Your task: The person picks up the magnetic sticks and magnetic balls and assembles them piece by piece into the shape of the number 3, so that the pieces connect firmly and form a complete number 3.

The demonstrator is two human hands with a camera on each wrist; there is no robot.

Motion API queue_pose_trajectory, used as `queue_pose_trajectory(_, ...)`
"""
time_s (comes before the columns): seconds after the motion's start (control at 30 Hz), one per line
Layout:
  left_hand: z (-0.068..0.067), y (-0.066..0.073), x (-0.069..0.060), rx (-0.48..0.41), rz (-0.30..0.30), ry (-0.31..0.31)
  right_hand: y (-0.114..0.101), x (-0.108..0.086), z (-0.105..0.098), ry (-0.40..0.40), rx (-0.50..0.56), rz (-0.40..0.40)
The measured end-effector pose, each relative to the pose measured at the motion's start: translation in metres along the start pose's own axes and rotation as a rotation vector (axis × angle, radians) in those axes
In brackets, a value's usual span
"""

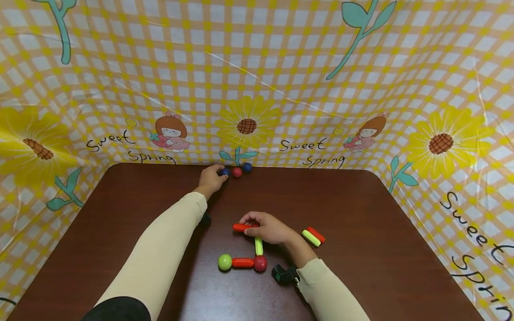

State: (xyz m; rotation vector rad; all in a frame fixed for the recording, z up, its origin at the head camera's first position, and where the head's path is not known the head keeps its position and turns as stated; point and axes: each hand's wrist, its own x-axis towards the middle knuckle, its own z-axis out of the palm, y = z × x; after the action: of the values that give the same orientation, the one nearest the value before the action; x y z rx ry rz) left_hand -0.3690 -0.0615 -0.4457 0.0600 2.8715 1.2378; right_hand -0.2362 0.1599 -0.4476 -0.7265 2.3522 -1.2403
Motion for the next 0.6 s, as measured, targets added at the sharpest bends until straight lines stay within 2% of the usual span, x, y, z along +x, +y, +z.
queue_pose_trajectory(0.3,-0.002,-0.003,-0.003,-0.054,0.032,-0.034,0.002,-0.001,0.001,-0.003,0.017,0.003)
queue_pose_trajectory(0.47,-0.007,-0.005,-0.006,-0.069,0.041,-0.070,0.001,-0.001,0.001,-0.009,0.016,0.011)
queue_pose_trajectory(0.6,-0.009,-0.009,-0.010,-0.060,0.073,-0.113,0.000,-0.001,0.000,-0.008,0.008,0.007)
